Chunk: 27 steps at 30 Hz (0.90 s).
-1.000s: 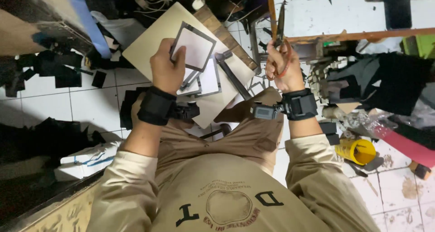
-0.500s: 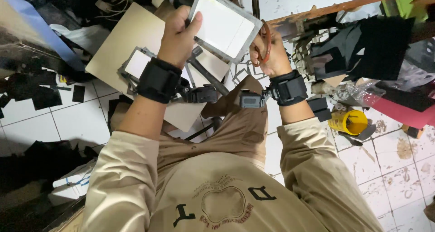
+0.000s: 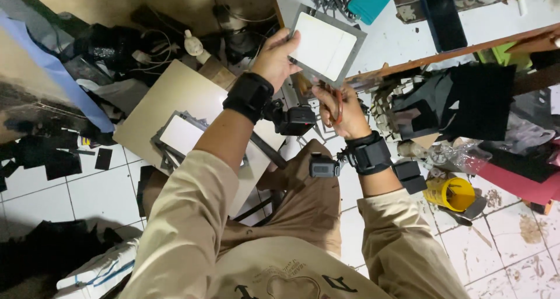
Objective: The person trims the excess edges of leather frames using scissors at a workstation.
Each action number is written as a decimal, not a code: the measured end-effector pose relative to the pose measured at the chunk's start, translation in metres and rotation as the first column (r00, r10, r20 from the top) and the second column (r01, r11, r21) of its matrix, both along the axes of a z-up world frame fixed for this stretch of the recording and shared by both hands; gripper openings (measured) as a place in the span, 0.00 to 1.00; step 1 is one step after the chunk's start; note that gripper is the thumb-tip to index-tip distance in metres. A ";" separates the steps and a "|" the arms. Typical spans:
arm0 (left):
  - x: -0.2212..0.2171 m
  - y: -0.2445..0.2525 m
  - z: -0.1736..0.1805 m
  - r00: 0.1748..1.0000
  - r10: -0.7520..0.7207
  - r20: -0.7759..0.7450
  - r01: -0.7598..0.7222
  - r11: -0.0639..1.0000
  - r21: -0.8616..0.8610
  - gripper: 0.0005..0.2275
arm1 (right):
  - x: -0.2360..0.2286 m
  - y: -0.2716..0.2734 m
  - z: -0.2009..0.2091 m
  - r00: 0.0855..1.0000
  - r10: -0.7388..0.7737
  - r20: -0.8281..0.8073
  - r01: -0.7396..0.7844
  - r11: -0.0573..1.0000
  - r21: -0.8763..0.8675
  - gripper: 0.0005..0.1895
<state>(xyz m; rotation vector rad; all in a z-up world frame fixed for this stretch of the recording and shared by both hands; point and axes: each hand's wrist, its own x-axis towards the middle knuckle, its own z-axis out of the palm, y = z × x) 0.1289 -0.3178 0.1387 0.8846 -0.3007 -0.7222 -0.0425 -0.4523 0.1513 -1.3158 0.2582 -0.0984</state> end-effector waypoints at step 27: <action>0.081 -0.087 -0.056 0.591 0.459 0.663 -0.555 0.828 -0.079 0.08 | -0.064 0.007 0.002 0.975 -0.210 0.078 0.183 0.948 0.260 0.13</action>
